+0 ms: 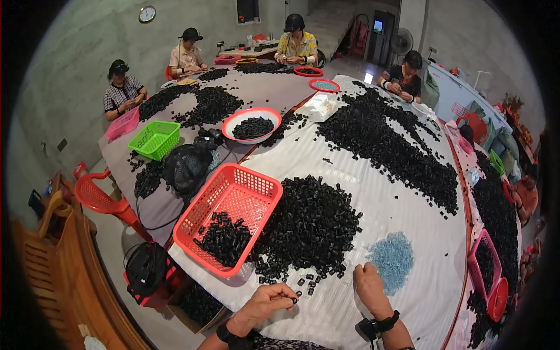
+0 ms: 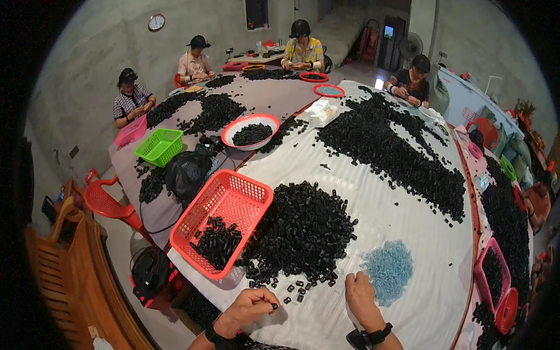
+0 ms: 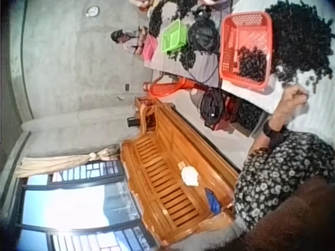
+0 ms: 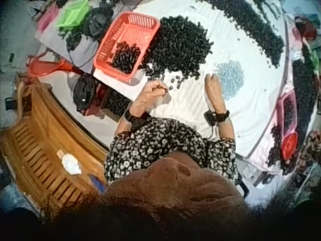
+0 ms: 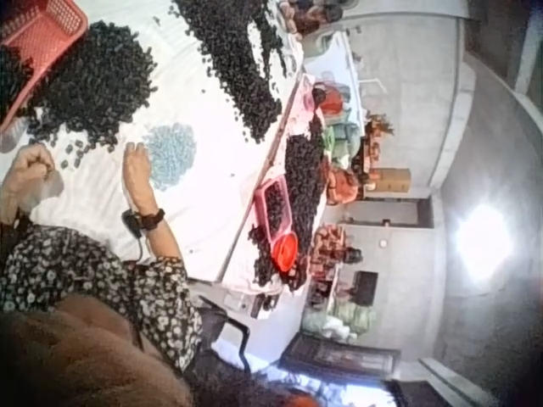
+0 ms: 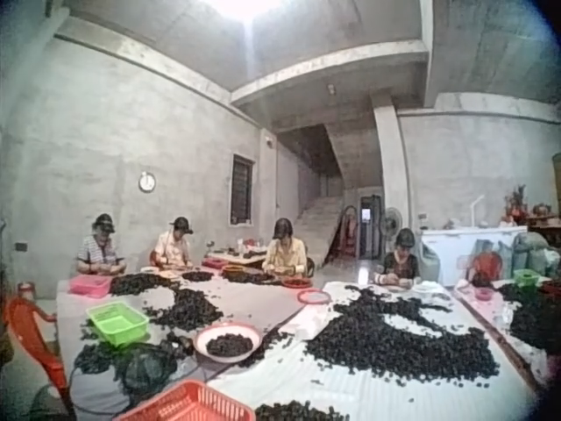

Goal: Assembling small black plastic shoe components by hand at a shared workstation.

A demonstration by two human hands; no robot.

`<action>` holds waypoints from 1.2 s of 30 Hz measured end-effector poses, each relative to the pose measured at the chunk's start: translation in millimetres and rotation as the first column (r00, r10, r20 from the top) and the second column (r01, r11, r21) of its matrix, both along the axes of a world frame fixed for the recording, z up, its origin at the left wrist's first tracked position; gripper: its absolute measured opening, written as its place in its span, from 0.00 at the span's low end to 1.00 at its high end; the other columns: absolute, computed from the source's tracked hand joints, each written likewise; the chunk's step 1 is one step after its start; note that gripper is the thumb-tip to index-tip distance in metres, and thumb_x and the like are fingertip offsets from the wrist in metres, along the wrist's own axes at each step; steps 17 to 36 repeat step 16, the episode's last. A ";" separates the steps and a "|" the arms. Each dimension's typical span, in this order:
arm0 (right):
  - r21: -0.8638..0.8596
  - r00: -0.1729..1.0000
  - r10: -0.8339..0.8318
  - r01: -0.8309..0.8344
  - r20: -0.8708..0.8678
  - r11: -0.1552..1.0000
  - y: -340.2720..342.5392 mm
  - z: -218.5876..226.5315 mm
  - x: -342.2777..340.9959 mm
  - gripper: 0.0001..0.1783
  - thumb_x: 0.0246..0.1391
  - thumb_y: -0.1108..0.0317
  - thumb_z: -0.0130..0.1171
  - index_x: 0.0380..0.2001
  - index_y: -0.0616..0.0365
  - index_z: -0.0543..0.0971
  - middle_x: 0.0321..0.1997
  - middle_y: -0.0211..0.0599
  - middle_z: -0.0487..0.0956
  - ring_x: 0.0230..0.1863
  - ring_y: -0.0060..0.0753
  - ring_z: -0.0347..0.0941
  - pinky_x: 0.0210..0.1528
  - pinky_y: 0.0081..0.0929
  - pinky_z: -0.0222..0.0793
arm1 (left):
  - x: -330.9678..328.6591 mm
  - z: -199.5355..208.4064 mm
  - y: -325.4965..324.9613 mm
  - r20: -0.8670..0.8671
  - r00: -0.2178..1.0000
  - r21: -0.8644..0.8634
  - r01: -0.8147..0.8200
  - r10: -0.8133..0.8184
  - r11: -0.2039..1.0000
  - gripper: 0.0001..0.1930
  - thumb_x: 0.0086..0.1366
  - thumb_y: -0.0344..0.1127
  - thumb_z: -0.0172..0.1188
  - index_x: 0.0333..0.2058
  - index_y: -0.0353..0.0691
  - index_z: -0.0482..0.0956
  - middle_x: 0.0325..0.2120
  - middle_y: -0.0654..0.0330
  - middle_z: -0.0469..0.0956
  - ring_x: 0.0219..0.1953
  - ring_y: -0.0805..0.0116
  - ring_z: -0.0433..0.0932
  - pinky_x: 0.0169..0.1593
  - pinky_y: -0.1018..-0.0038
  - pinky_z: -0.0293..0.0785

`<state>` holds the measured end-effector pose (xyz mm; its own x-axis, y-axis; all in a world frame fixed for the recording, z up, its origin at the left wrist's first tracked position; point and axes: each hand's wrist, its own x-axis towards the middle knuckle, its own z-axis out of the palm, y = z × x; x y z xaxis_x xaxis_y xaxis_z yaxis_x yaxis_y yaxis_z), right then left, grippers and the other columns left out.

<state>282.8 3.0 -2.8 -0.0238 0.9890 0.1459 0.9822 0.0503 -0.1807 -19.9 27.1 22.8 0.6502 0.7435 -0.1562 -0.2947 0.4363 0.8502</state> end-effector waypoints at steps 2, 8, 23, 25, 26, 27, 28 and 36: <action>0.020 1.000 0.028 -0.028 -0.006 0.999 -1.7 -2.7 -2.5 0.04 0.47 0.75 0.51 0.27 0.62 0.68 0.27 0.47 0.67 0.31 0.52 0.67 0.30 0.40 0.67 | -1.4 -0.2 -0.8 -0.038 0.999 0.009 -0.018 0.018 1.000 0.08 0.60 0.28 0.57 0.36 0.30 0.75 0.29 0.61 0.75 0.31 0.77 0.74 0.37 0.81 0.70; 0.117 0.999 0.001 0.003 -0.034 0.993 1.7 7.7 3.3 0.06 0.41 0.78 0.50 0.28 0.63 0.69 0.28 0.48 0.67 0.33 0.50 0.65 0.35 0.40 0.64 | -0.7 6.9 -1.6 -0.039 0.995 0.002 -0.094 0.094 0.996 0.07 0.59 0.27 0.57 0.36 0.30 0.75 0.28 0.61 0.75 0.30 0.77 0.73 0.36 0.81 0.70; 0.027 0.984 -0.022 0.017 0.176 0.999 -9.3 -6.9 18.5 0.11 0.38 0.80 0.51 0.31 0.65 0.71 0.33 0.47 0.67 0.36 0.42 0.64 0.40 0.35 0.64 | 0.7 11.0 -1.1 -0.140 0.981 0.012 -0.135 0.136 0.991 0.08 0.58 0.28 0.58 0.35 0.30 0.76 0.29 0.56 0.77 0.31 0.72 0.74 0.37 0.78 0.70; 0.027 0.984 -0.022 0.017 0.176 0.999 -9.3 -6.9 18.5 0.11 0.38 0.80 0.51 0.31 0.65 0.71 0.33 0.47 0.67 0.36 0.42 0.64 0.40 0.35 0.64 | 0.7 11.0 -1.1 -0.140 0.981 0.012 -0.135 0.136 0.991 0.08 0.58 0.28 0.58 0.35 0.30 0.76 0.29 0.56 0.77 0.31 0.72 0.74 0.37 0.78 0.70; 0.027 0.984 -0.022 0.017 0.176 0.999 -9.3 -6.9 18.5 0.11 0.38 0.80 0.51 0.31 0.65 0.71 0.33 0.47 0.67 0.36 0.42 0.64 0.40 0.35 0.64 | 0.7 11.0 -1.1 -0.140 0.981 0.012 -0.135 0.136 0.991 0.08 0.58 0.28 0.58 0.35 0.30 0.76 0.29 0.56 0.77 0.31 0.72 0.74 0.37 0.78 0.70; 0.027 0.984 -0.022 0.017 0.176 0.999 -9.3 -6.9 18.5 0.11 0.38 0.80 0.51 0.31 0.65 0.71 0.33 0.47 0.67 0.36 0.42 0.64 0.40 0.35 0.64 | 0.7 11.0 -1.1 -0.140 0.981 0.012 -0.135 0.136 0.991 0.08 0.58 0.28 0.58 0.35 0.30 0.76 0.29 0.56 0.77 0.31 0.72 0.74 0.37 0.78 0.70; 0.027 0.984 -0.022 0.017 0.176 0.999 -9.3 -6.9 18.5 0.11 0.38 0.80 0.51 0.31 0.65 0.71 0.33 0.47 0.67 0.36 0.42 0.64 0.40 0.35 0.64 | 0.7 11.0 -1.1 -0.140 0.981 0.012 -0.135 0.136 0.991 0.08 0.58 0.28 0.58 0.35 0.30 0.76 0.29 0.56 0.77 0.31 0.72 0.74 0.37 0.78 0.70; 0.027 0.984 -0.022 0.017 0.176 0.999 -9.3 -6.9 18.5 0.11 0.38 0.80 0.51 0.31 0.65 0.71 0.33 0.47 0.67 0.36 0.42 0.64 0.40 0.35 0.64 | 0.7 11.0 -1.1 -0.140 0.981 0.012 -0.135 0.136 0.991 0.08 0.58 0.28 0.58 0.35 0.30 0.76 0.29 0.56 0.77 0.31 0.72 0.74 0.37 0.78 0.70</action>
